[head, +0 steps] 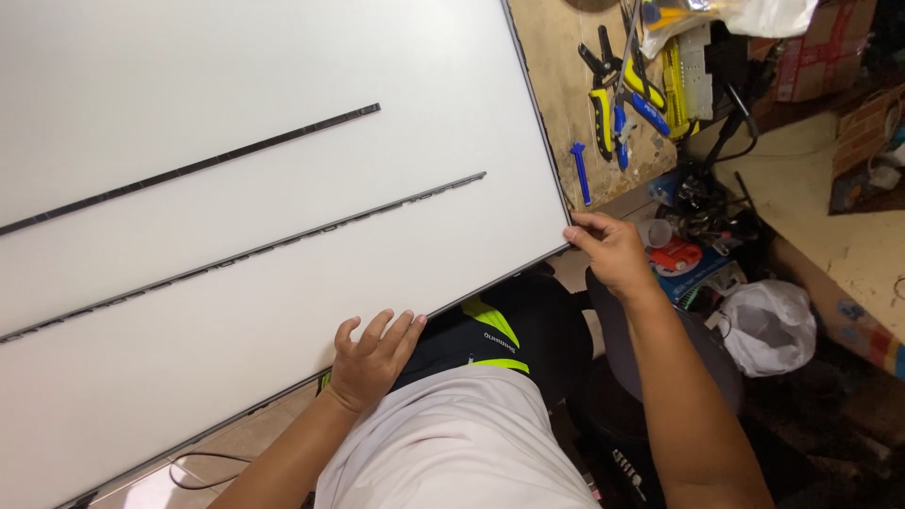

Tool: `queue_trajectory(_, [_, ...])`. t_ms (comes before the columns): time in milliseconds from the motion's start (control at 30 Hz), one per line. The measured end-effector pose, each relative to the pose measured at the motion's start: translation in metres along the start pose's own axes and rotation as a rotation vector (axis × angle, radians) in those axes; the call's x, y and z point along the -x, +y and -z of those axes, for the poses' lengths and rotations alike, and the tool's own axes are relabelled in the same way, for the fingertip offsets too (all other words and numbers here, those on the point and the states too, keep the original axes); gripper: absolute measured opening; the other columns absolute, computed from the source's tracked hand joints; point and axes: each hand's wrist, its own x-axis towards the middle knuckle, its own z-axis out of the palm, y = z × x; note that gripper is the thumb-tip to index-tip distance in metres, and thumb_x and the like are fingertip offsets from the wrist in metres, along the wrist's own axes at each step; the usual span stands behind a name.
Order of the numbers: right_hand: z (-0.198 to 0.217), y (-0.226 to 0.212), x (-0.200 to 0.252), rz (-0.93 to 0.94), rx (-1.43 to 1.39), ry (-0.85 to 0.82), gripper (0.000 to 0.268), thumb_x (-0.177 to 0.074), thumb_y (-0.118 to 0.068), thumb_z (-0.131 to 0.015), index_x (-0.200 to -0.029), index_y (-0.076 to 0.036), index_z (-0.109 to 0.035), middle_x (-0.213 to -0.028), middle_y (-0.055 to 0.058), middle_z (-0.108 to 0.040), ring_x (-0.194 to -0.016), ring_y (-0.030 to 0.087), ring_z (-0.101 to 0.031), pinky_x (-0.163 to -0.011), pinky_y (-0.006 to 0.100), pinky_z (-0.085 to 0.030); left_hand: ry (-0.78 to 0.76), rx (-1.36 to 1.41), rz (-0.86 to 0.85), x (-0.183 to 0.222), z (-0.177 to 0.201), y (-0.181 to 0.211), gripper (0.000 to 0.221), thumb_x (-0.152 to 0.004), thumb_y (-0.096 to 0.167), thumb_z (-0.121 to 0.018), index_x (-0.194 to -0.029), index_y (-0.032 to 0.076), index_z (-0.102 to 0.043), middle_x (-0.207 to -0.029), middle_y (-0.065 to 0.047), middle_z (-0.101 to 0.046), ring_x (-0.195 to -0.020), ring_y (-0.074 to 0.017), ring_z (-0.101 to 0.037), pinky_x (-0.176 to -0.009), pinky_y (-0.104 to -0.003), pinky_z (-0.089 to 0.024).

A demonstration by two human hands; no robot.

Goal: The person is attaching black plastic edge strips to a large white panel, likely part of a television or monitor assembly, using their hands and a small tool to ensure a tight fit.

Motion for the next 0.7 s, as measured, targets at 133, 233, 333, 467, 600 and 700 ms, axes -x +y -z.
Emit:
queue_trajectory(133, [0.006,-0.017,0.000,-0.049,-0.024,-0.030,0.033,-0.090,-0.002,-0.081,-0.119,0.009,-0.071,-0.090,0.018,-0.068,-0.083,0.022,-0.065,-0.073,0.038,-0.063,0.064,-0.006,0.070,-0.006,0.010,0.004,0.023,-0.097,0.020,-0.070,-0.119,0.026,-0.072,-0.117,0.003,-0.067,-0.116,-0.0204,-0.055,-0.098,-0.053,-0.030])
queue_trajectory(233, [0.005,-0.064,-0.020,-0.394,0.172,-0.201,0.051,-0.088,-0.011,-0.073,-0.136,0.001,-0.065,-0.123,0.017,-0.072,-0.104,0.024,-0.069,-0.096,0.037,-0.059,0.174,-0.119,0.139,-0.015,0.022,-0.002,0.029,-0.094,0.026,-0.085,-0.119,0.031,-0.072,-0.113,0.012,-0.070,-0.105,-0.0128,-0.062,-0.093,-0.043,-0.037])
queue_trajectory(333, [-0.007,-0.101,-0.046,-0.462,0.181,-0.261,0.059,-0.087,-0.013,-0.069,-0.143,0.000,-0.059,-0.137,0.015,-0.066,-0.120,0.024,-0.063,-0.106,0.038,-0.053,0.170,-0.107,0.196,-0.010,0.018,-0.002,0.022,-0.096,0.025,-0.079,-0.115,0.033,-0.072,-0.113,0.014,-0.069,-0.109,-0.0113,-0.061,-0.096,-0.042,-0.036])
queue_trajectory(467, [-0.020,-0.129,-0.084,-0.239,0.289,-0.151,0.040,-0.101,-0.021,-0.063,-0.140,-0.012,-0.065,-0.107,0.007,-0.066,-0.089,0.016,-0.055,-0.088,0.030,-0.049,0.211,-0.087,0.171,-0.002,0.013,-0.004,0.018,-0.099,0.031,-0.074,-0.117,0.034,-0.070,-0.111,0.015,-0.068,-0.108,-0.0086,-0.061,-0.099,-0.041,-0.035])
queue_trajectory(600, [-0.054,-0.189,-0.089,-0.043,0.415,-0.114,0.037,-0.102,-0.020,-0.064,-0.138,-0.011,-0.067,-0.116,0.004,-0.069,-0.094,0.017,-0.058,-0.083,0.033,-0.049,0.209,-0.092,0.152,-0.003,0.017,-0.001,0.015,-0.106,0.028,-0.062,-0.118,0.030,-0.071,-0.114,0.012,-0.069,-0.110,-0.0097,-0.064,-0.105,-0.047,-0.037])
queue_trajectory(700, [-0.044,-0.155,-0.123,0.030,0.406,-0.106,0.033,-0.104,-0.028,-0.065,-0.129,-0.007,-0.071,-0.105,0.007,-0.068,-0.091,0.021,-0.059,-0.086,0.035,-0.046,0.212,-0.030,0.064,0.008,0.012,-0.005,0.027,-0.111,0.019,-0.049,-0.127,0.023,-0.070,-0.124,0.003,-0.069,-0.115,-0.0150,-0.066,-0.104,-0.054,-0.038])
